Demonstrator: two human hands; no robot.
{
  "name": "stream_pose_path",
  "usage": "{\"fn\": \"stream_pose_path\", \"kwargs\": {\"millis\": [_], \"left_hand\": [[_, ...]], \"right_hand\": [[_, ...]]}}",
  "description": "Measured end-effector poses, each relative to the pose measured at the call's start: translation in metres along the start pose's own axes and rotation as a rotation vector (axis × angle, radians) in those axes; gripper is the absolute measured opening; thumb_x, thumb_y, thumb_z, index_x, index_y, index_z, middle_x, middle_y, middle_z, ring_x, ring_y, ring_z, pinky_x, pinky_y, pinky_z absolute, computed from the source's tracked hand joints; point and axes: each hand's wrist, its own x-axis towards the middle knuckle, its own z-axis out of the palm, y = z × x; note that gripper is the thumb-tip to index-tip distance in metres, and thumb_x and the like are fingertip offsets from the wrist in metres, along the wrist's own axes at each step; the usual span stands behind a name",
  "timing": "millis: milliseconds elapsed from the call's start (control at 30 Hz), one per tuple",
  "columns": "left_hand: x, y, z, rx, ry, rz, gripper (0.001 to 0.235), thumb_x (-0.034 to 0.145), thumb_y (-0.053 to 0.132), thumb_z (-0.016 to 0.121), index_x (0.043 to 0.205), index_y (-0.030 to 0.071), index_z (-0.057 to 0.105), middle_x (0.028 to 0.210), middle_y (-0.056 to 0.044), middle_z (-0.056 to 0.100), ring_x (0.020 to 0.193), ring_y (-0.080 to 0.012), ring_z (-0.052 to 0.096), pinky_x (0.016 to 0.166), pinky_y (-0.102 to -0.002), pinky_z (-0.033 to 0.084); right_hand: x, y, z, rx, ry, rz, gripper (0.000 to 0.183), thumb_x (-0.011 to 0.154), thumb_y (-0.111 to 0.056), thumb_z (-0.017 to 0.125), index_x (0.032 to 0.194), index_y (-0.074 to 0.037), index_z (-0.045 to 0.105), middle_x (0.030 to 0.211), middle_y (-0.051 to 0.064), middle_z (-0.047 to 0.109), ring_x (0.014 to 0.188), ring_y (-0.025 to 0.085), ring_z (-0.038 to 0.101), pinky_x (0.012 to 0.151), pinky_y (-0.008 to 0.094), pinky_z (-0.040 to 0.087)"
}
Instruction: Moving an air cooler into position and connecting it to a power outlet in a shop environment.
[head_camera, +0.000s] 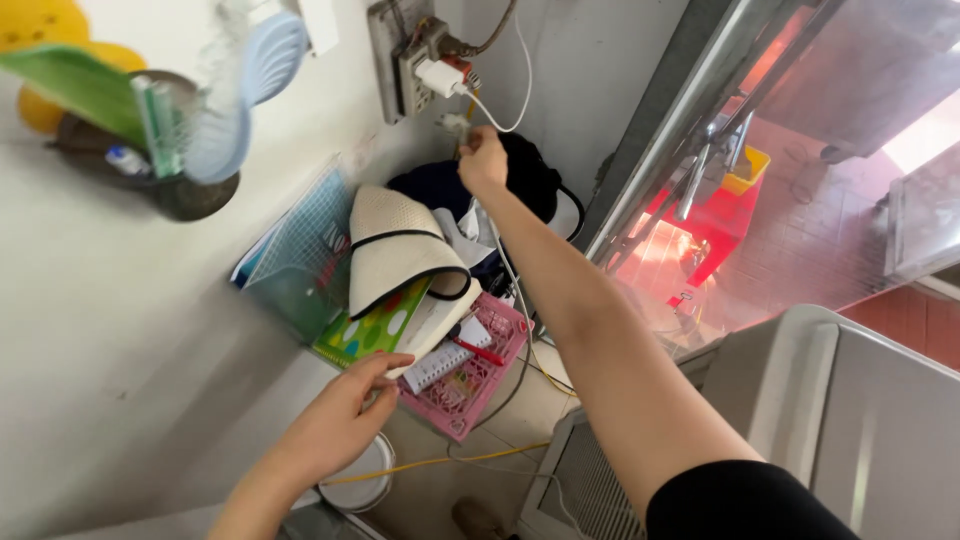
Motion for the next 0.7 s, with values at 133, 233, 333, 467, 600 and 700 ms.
{"fn": "stream_pose_path", "kwargs": {"millis": [133,233,333,467,600,700], "left_hand": [[0.026,-0.015,0.006,-0.147,-0.029,-0.002,0.044,0.094,0.018,0.059,0.138,0.018,0.060,0.103,-0.006,0.072,0.090,-0.0143,0.066,0.083,-0.029,0.054],[0.036,-0.014,0.006,-0.185,-0.075,-0.064,0.044,0.095,0.016,0.058,0.140,0.018,0.060,0.098,-0.006,0.071,0.084,-0.0133,0.062,0.078,-0.028,0.053],[0.045,-0.027,0.009,-0.220,-0.095,-0.072,0.044,0.096,0.015,0.058,0.139,0.017,0.060,0.097,-0.005,0.072,0.084,-0.0113,0.063,0.077,-0.027,0.052],[0.058,-0.051,0.012,-0.301,-0.084,-0.082,0.044,0.097,0.014,0.058,0.141,0.014,0.060,0.099,-0.007,0.073,0.087,-0.0108,0.065,0.080,-0.026,0.052],[0.072,-0.077,0.013,-0.412,-0.085,-0.048,0.045,0.097,0.012,0.055,0.141,0.013,0.059,0.107,-0.008,0.076,0.096,-0.0109,0.067,0.086,-0.024,0.051],[0.075,-0.076,0.006,-0.422,-0.041,-0.010,0.043,0.097,0.012,0.054,0.139,0.012,0.061,0.110,-0.009,0.076,0.108,-0.0112,0.070,0.091,-0.025,0.051]], "right_hand": [[0.021,0.016,0.025,-0.083,0.122,-0.295,0.038,0.085,-0.007,0.075,0.120,-0.009,0.062,0.110,0.011,0.075,0.104,0.028,0.071,0.090,0.040,0.055],[0.019,0.003,0.030,-0.032,0.107,-0.295,0.039,0.085,-0.005,0.072,0.123,-0.010,0.060,0.112,0.011,0.074,0.106,0.029,0.071,0.091,0.041,0.054],[0.020,0.000,0.033,-0.008,0.078,-0.291,0.042,0.085,-0.006,0.070,0.125,-0.010,0.059,0.114,0.013,0.074,0.108,0.031,0.071,0.093,0.041,0.054],[0.012,0.000,0.036,-0.058,0.077,-0.385,0.041,0.089,-0.015,0.070,0.127,-0.006,0.056,0.116,0.017,0.073,0.110,0.034,0.070,0.094,0.041,0.054],[0.011,-0.006,0.044,-0.035,0.091,-0.436,0.039,0.093,-0.024,0.074,0.122,-0.001,0.060,0.112,0.021,0.071,0.107,0.038,0.068,0.093,0.044,0.053],[0.017,-0.011,0.040,-0.011,0.141,-0.476,0.033,0.095,-0.025,0.074,0.118,-0.002,0.069,0.106,0.017,0.077,0.099,0.033,0.075,0.088,0.040,0.058]]}}
